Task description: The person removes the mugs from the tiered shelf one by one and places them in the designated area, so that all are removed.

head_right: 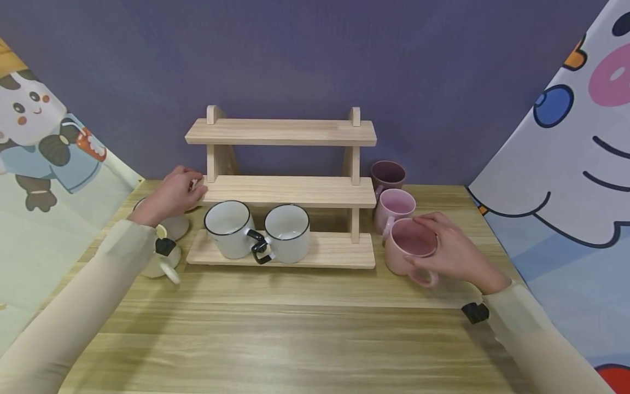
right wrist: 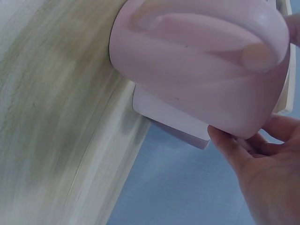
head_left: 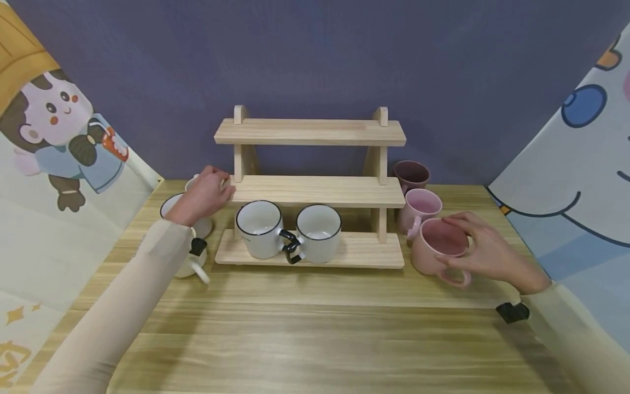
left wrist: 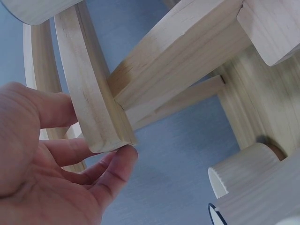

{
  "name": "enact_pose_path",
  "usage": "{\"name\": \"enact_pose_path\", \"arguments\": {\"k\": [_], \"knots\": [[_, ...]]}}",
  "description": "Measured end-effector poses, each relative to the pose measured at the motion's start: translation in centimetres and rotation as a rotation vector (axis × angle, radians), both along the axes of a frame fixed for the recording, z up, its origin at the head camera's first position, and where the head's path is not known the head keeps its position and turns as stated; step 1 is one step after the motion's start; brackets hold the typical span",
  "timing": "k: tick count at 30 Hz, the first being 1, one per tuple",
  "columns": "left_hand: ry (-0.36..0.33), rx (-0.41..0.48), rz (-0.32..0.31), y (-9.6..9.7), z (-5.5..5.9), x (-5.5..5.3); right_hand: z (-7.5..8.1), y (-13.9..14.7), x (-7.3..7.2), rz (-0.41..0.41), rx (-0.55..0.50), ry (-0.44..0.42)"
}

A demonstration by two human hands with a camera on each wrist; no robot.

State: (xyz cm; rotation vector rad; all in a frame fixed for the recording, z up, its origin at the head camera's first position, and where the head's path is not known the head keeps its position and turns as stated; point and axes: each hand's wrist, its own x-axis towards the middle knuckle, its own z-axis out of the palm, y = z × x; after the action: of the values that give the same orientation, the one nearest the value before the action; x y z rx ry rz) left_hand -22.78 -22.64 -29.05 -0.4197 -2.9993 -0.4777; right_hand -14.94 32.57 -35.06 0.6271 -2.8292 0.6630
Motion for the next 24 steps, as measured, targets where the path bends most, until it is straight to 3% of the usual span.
{"name": "enact_pose_path", "arguments": {"k": [7,14,24], "knots": [[-0.004,0.003,0.007,0.0,0.0,0.1,0.4,-0.1,0.1,0.005,-0.034,-0.052],[-0.018,0.011,0.014,0.0,0.1,0.2,0.9,-0.2,0.2,0.078,-0.001,-0.029],[-0.02,0.006,0.008,0.0,0.2,0.1,2.2,-0.5,0.5,0.09,-0.009,-0.018]]}}
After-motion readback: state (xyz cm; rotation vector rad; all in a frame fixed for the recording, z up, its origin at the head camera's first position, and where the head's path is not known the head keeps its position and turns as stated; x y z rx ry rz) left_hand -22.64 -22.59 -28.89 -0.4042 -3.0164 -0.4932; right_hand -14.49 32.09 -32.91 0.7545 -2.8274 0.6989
